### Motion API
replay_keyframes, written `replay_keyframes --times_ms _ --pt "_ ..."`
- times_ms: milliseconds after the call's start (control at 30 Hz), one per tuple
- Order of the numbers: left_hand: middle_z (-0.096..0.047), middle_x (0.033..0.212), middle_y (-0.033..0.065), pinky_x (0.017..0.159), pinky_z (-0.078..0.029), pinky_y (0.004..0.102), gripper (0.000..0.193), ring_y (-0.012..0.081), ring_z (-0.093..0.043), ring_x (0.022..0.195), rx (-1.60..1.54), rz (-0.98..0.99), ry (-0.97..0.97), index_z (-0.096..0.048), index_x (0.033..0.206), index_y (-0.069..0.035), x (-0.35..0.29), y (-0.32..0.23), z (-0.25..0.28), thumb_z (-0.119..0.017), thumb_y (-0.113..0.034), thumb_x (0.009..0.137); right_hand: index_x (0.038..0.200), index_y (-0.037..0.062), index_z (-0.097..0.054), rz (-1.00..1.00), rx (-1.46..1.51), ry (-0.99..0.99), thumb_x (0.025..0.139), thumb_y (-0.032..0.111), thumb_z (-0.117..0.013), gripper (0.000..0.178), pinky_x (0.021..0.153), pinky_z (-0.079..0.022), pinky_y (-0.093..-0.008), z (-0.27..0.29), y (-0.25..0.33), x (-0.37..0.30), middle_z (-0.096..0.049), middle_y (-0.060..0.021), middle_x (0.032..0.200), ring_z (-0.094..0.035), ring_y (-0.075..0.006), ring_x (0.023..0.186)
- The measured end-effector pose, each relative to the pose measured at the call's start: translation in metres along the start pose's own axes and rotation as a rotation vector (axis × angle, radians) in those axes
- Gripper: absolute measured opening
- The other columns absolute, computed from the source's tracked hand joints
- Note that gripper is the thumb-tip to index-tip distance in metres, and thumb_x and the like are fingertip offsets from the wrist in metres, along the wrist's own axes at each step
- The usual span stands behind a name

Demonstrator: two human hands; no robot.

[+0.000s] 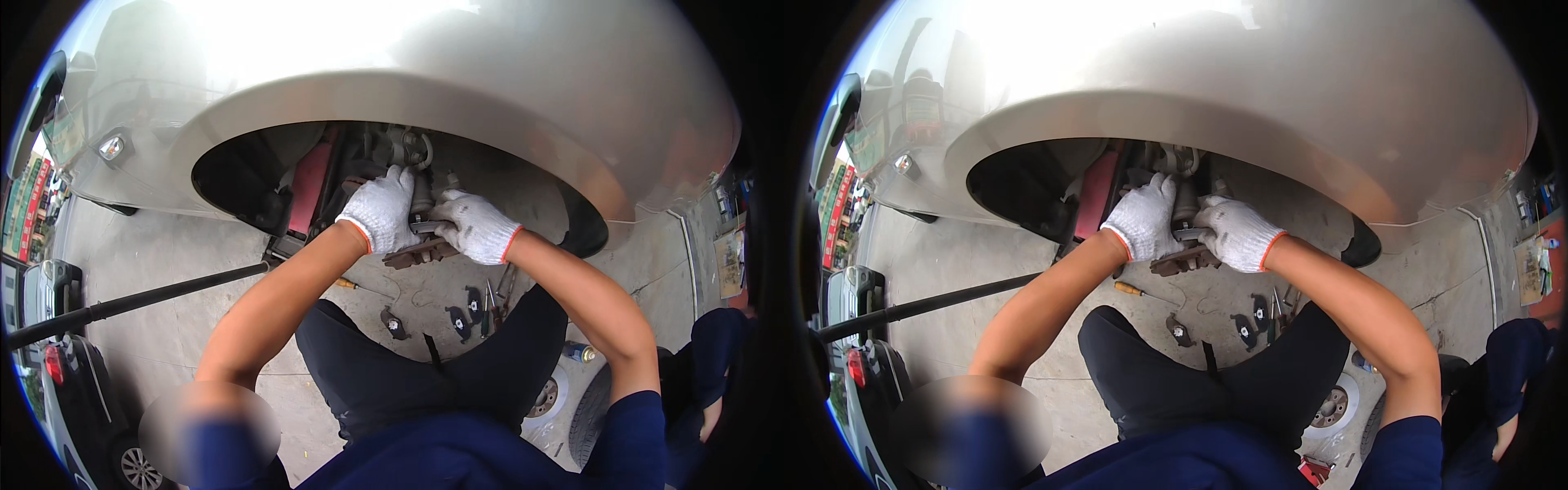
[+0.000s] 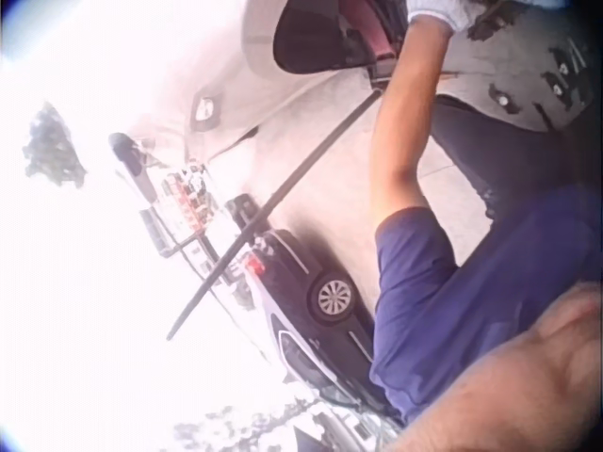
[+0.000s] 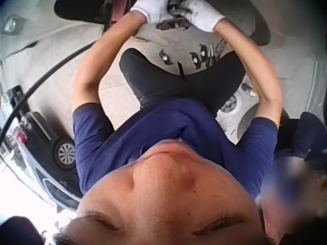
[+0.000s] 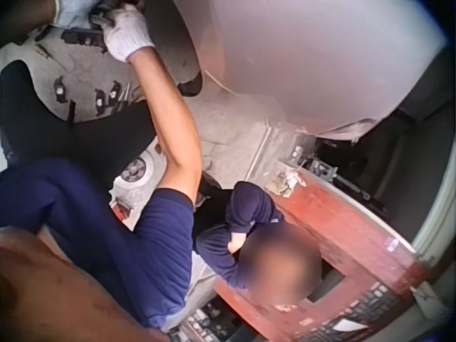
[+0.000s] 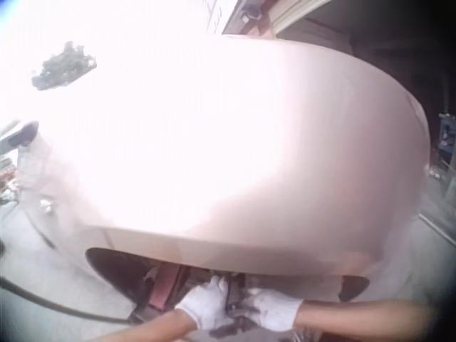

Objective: The person removes the brake caliper from the rotor, then uses a screwdriver to compress the caliper piston. Afterward, they install new brake pads into the caliper and reattach the caliper to the rotor.

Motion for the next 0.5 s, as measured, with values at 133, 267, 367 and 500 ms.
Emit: replay_keyframes --times_ms 133,267,367,500 --pt "-0.057 0.138 0.0339 0.100 -0.058 0.0518 0.113 0.0466 -0.070 0.115 -0.017 -0.004 0.020 -0.045 0.149 0.012 0.000 0.006 -0.001 -0.088 -0.059 0.072 0.113 0.0006 -0.076 0.063 0.039 -0.008 0.092 0.012 -0.068 0.025 0.095 -0.055 -0.0488 0.001 -0.004 0.003 -0.070 -0.0194 0.113 -0.067 -0.0420 0.110" --pt "-0.056 0.136 0.0339 0.102 -0.058 0.0512 0.117 0.0466 -0.067 0.120 -0.048 0.015 -0.055 -0.043 0.150 0.012 -0.006 0.010 -0.001 -0.090 -0.059 0.070 0.114 0.0009 -0.076 0.076 0.037 -0.023 0.093 0.014 -0.068 0.026 0.096 -0.055 -0.0490 -0.001 -0.002 0.002 -0.070 -0.0194 0.115 -0.067 -0.0419 0.111" --pt "-0.056 0.134 0.0343 0.103 -0.057 0.0508 0.118 0.0470 -0.066 0.122 -0.040 0.024 -0.046 -0.043 0.149 0.013 -0.005 0.011 -0.007 -0.091 -0.059 0.069 0.116 0.0012 -0.076 0.097 -0.019 0.048 0.094 0.014 -0.069 0.026 0.097 -0.055 -0.0495 -0.001 -0.001 0.007 -0.069 -0.0195 0.116 -0.067 -0.0418 0.112" --pt "-0.055 0.135 0.0349 0.103 -0.057 0.0507 0.119 0.0474 -0.066 0.121 -0.019 0.024 0.008 -0.041 0.150 0.013 -0.002 0.010 -0.007 -0.092 -0.058 0.069 0.119 0.0028 -0.077 0.114 -0.237 0.249 0.095 0.014 -0.069 0.028 0.098 -0.055 -0.0517 0.002 -0.002 0.014 -0.070 -0.0203 0.118 -0.068 -0.0423 0.113"
Point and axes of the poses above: each hand's wrist, its own x-axis towards the middle knuckle, its own z-axis out of the back of the hand, y = z × x, the point moved 9 cm from there along x, towards the middle knuckle
